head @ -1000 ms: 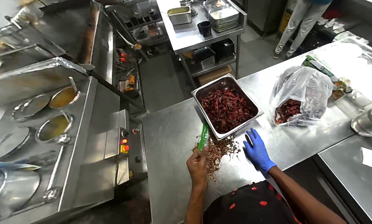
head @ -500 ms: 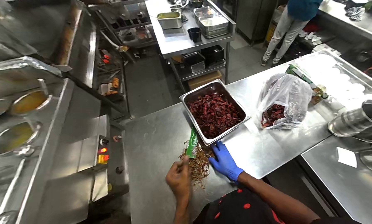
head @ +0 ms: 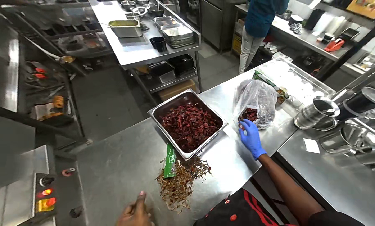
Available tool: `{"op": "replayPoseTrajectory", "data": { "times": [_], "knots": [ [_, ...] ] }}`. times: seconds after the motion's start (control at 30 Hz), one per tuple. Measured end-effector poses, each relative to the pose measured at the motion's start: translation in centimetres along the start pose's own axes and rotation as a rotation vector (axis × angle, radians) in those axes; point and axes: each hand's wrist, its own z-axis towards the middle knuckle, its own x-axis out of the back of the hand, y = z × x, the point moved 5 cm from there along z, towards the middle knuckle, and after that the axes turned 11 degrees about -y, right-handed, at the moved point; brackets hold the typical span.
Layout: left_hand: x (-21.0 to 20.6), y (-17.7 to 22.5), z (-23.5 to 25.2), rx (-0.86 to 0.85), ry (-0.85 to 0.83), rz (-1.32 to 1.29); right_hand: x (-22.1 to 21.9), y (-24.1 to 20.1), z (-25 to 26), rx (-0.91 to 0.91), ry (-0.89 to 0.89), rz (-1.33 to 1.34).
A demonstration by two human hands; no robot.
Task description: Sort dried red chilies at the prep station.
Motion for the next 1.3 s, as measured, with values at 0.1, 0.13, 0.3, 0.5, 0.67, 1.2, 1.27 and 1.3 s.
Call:
{"op": "replayPoseTrajectory", "data": {
  "times": [0.1, 0.13, 0.3, 0.5, 0.67, 1.2, 1.27, 1.3],
  "knots": [
    [-0.2, -0.3, 0.4, -0.059, 0.021, 0.017, 2.4, 2.2, 1.6, -0.063, 0.035, -0.066],
    [-0.4, -0.4, 0.3, -0.095, -0.058, -0.020, 2.7, 2.6, 1.9, -0.095, 0.002, -0.072],
    [-1.0, 0.7, -0.1, -0.013, 0.051, -0.069, 0.9, 2.0, 1.3, -0.119, -0.268, -0.174],
    [-0.5, -0.2, -0.1, -0.046, 0.039, -0.008, -1.4, 1.2, 0.2, -0.173, -0.277, -0.267],
    [-0.8, 0.1, -0.3, -0.134, -0.156, 0.009, -1.4, 1.8, 0.6, -0.156, -0.262, -0.230],
    [-3.9, -0.2, 0.1, -0.149, -0.346, -0.051, -2.5, 1.1, 2.0, -0.315, -0.514, -0.331],
    [-3.7, -0.4, 0.1, -0.141, -0.346, -0.038, -2.6, 1.4, 2.1, -0.355, -0.552, -0.287],
    [-3.5, -0.5, 0.0, -0.131, -0.354, -0.028, -2.7, 1.6, 1.9, -0.378, -0.578, -0.247]
  ]
}}
